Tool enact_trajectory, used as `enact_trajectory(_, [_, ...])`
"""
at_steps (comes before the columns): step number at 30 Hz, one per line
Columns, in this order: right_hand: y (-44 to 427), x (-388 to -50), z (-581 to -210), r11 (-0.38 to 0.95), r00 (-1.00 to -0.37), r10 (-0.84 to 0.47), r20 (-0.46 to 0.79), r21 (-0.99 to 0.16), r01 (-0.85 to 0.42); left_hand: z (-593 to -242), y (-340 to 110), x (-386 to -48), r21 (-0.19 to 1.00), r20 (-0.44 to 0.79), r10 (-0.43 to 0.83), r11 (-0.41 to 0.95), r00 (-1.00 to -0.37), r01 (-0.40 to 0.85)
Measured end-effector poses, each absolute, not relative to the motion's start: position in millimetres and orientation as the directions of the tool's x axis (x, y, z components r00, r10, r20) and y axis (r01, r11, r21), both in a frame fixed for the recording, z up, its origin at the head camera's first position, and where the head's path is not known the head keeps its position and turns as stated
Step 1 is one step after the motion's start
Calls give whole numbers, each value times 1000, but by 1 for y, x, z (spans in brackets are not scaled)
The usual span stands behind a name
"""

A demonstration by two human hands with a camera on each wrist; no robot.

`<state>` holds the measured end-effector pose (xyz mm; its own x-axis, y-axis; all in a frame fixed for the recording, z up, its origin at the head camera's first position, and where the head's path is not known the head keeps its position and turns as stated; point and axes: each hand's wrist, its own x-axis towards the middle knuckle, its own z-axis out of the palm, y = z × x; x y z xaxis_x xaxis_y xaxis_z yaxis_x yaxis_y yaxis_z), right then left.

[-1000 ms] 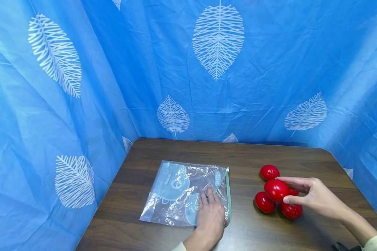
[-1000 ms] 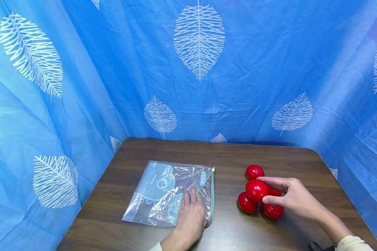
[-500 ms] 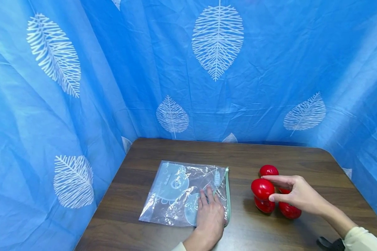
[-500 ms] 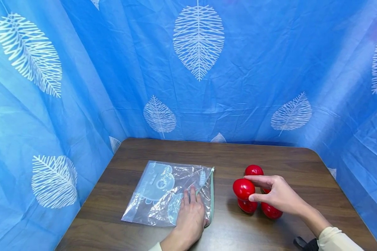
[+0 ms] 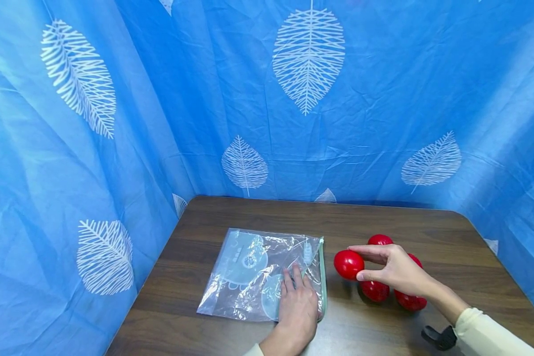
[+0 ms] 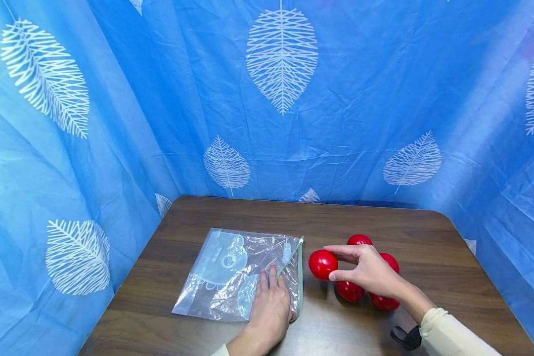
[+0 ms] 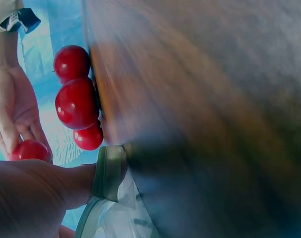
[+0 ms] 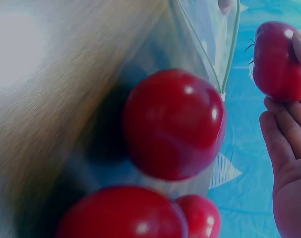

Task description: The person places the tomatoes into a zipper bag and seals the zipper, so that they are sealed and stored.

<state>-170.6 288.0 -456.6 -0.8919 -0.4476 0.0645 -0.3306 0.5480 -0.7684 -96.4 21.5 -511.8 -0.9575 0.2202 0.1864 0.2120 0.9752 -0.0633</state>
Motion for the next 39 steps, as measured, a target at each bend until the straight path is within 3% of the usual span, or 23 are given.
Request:
enact_trajectory(8, [268, -181, -463, 510, -875, -479, 64, -791, -337, -512, 23, -98, -55, 172, 210, 978, -962, 203])
enact_trajectory(39, [216, -197, -499, 588, -840, -543, -16, -721, -366, -513, 24, -97, -86, 151, 220, 974, -964, 209])
